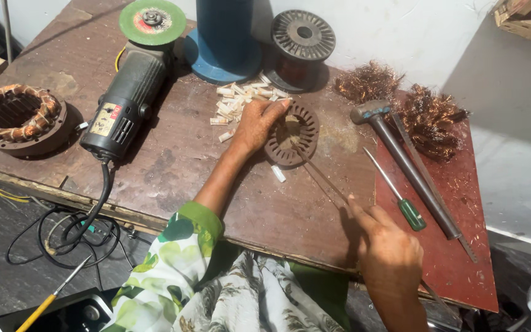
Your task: The person uses a hammer and metal rod to tap small white insulating pieces into the slots of a motor stator. They rotate the stator to access different slots and occasionally use a screwdriver to adjust the pieces. The person also moves copper wire and other stator parts aside during the process.
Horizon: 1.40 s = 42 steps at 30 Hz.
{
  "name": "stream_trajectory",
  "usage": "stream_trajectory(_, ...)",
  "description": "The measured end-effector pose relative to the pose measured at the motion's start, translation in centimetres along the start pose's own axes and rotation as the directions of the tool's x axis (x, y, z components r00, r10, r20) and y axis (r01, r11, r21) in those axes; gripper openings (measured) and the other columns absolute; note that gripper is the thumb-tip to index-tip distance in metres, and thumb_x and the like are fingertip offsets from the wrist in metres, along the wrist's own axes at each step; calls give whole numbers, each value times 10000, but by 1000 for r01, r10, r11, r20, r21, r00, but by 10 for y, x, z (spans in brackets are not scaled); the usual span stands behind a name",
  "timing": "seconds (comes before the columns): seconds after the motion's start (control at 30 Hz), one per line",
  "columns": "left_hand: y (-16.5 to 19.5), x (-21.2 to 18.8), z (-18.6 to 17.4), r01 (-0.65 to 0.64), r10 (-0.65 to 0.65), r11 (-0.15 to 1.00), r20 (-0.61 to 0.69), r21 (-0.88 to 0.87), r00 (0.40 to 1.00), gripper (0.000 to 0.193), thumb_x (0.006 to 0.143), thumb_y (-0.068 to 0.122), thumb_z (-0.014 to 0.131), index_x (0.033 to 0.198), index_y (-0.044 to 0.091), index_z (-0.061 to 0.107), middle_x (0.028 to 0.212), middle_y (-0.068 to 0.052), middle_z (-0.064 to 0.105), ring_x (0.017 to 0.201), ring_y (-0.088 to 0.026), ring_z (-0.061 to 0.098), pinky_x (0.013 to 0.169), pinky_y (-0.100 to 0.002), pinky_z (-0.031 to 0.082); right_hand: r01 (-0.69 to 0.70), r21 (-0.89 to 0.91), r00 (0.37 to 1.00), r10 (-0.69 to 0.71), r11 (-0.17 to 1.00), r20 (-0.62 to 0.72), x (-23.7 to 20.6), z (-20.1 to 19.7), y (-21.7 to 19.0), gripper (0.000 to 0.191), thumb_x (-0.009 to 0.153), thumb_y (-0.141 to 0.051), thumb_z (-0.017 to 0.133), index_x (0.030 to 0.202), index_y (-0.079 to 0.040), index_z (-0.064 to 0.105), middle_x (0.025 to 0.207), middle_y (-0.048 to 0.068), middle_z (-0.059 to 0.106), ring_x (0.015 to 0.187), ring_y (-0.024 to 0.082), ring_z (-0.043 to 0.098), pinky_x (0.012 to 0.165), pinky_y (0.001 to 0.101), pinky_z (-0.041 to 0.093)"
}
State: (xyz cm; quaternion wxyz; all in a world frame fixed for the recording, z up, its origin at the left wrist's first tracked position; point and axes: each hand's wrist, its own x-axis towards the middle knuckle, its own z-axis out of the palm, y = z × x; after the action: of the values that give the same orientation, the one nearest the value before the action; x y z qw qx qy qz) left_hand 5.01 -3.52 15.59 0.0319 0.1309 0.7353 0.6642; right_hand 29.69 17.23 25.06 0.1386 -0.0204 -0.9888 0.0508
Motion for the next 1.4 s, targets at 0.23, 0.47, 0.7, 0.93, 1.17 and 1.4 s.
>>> stream_trajectory(0.23, 5, 0, 0, 7, -7, 999, 0, 38, 1000, 554, 952, 493, 619, 709, 4, 713, 573, -79, 665, 479, -123, 572, 471, -291, 437, 9, 23, 1000, -8, 1000, -24, -9, -2, 0, 395, 820, -120, 736, 1206, -197, 759, 938, 62, 698, 631, 276, 676, 603, 431, 547)
stream_trajectory(0.47, -4, 5, 0, 28, -28, 999, 2, 34, 1000, 525, 935, 506, 619, 725, 36, 722, 569, -64, 666, 464, -119, 590, 449, -287, 459, 3, 24, 1000, -3, 1000, -8, -10, 4, 7, 351, 827, -50, 741, 1155, -174, 771, 975, -5, 738, 623, 188, 703, 600, 355, 584)
stream_trajectory(0.7, -8, 5, 0, 27, -27, 999, -4, 42, 1000, 517, 931, 513, 625, 751, 40, 733, 595, -77, 677, 469, -116, 551, 446, -284, 425, -76, -73, 981, 87, 994, 172, -6, -2, 13, 486, 784, -82, 732, 1242, -242, 722, 998, -12, 704, 711, 227, 722, 669, 385, 595)
stream_trajectory(0.93, -3, 0, -1, 12, -12, 1000, 13, 19, 1000, 510, 938, 494, 639, 744, 27, 711, 604, -72, 657, 489, -129, 539, 452, -291, 403, -46, -103, 928, 80, 994, 364, 20, 7, 0, 688, 717, -60, 675, 1384, -209, 599, 1211, 54, 656, 816, 345, 711, 701, 446, 586)
stream_trajectory(1.17, 11, -5, -1, -40, 40, 999, 4, 20, 999, 496, 926, 471, 647, 752, 15, 731, 627, -49, 671, 539, -126, 599, 494, -293, 469, 21, -61, 949, -1, 998, 315, 25, -36, -28, 570, 774, -74, 611, 1333, -183, 600, 1222, 51, 672, 866, 342, 722, 755, 471, 580)
stream_trajectory(1.4, 15, -18, -1, 8, -8, 1000, -2, -28, 1000, 483, 931, 451, 668, 748, 5, 700, 607, -30, 622, 529, -114, 547, 482, -296, 432, 69, -80, 954, -43, 994, 298, 43, -9, -48, 233, 937, -104, 532, 1130, -104, 664, 1143, 120, 686, 917, 360, 714, 791, 479, 569)
